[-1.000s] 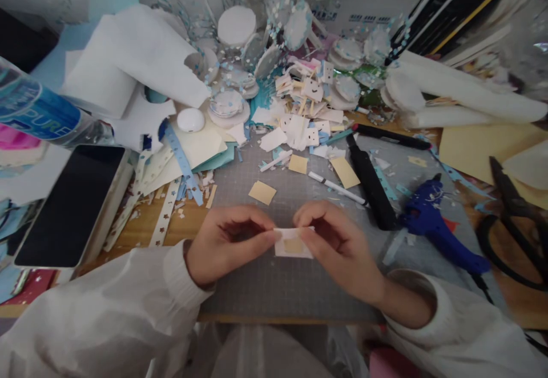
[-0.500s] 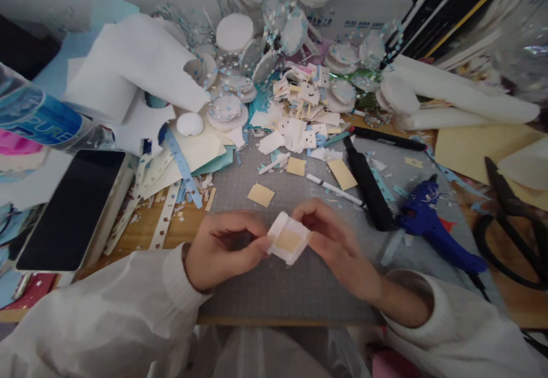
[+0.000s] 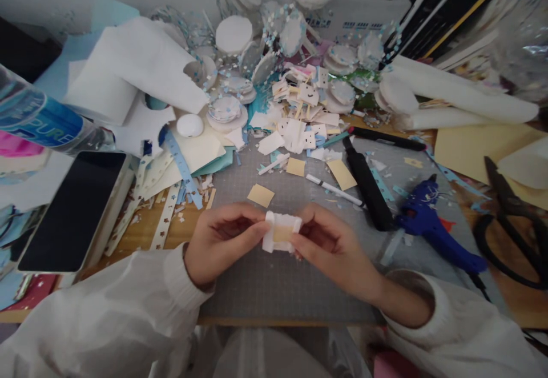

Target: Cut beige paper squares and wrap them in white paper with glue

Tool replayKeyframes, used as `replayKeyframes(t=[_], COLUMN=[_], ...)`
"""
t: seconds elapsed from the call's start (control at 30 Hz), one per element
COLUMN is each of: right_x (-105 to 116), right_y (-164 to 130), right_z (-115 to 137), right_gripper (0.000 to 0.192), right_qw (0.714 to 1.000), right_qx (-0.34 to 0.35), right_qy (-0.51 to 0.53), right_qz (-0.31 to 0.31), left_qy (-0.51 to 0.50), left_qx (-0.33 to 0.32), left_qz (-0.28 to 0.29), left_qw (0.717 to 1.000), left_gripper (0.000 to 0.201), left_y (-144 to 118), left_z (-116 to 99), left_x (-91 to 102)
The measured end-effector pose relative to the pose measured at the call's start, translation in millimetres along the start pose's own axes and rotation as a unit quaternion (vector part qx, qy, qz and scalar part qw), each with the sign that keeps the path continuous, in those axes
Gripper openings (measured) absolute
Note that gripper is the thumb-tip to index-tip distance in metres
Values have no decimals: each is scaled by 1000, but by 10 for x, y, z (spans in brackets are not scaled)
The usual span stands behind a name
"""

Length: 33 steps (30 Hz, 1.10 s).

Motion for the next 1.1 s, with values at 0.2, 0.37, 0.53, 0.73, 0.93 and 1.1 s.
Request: replayKeyframes(t=[0.2,0.37,0.53,0.73,0.93,1.1], right_x=[16,26,40,372,927,1257], right_y=[-10,20,-184,-859,-1332,-1301], right_z=[21,22,146,256,248,144], right_gripper=[14,24,21,24,33,33], right_qw=[1000,992,971,924,683,554], right_qx=[-4,-6,1,64,109,21], right_qy=[-23,-124,-237,-273,-612,-774], right_qz=[-15,-19,-10,-261,-384,-306], left_qy=[20,84,168,303,419,497], left_qx=[-6,-32,-30,-139,-255,-236], left_qz=[12,-29,-16,184,209,173], left_qw=[1000,996,985,925,846,817], left_gripper=[10,3,10,16,26,30], left_y=[-10,6,27,-19,-57,-225], left_z=[1,-4,1,46,9,-21], left_x=[-4,5,50,100,152,157])
Point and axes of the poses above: each hand's wrist, its own y-axis towards the middle knuckle, its own x-axis out of the back of the hand, z = x × y, the point moved 1 cm from there along y, towards the middle knuckle
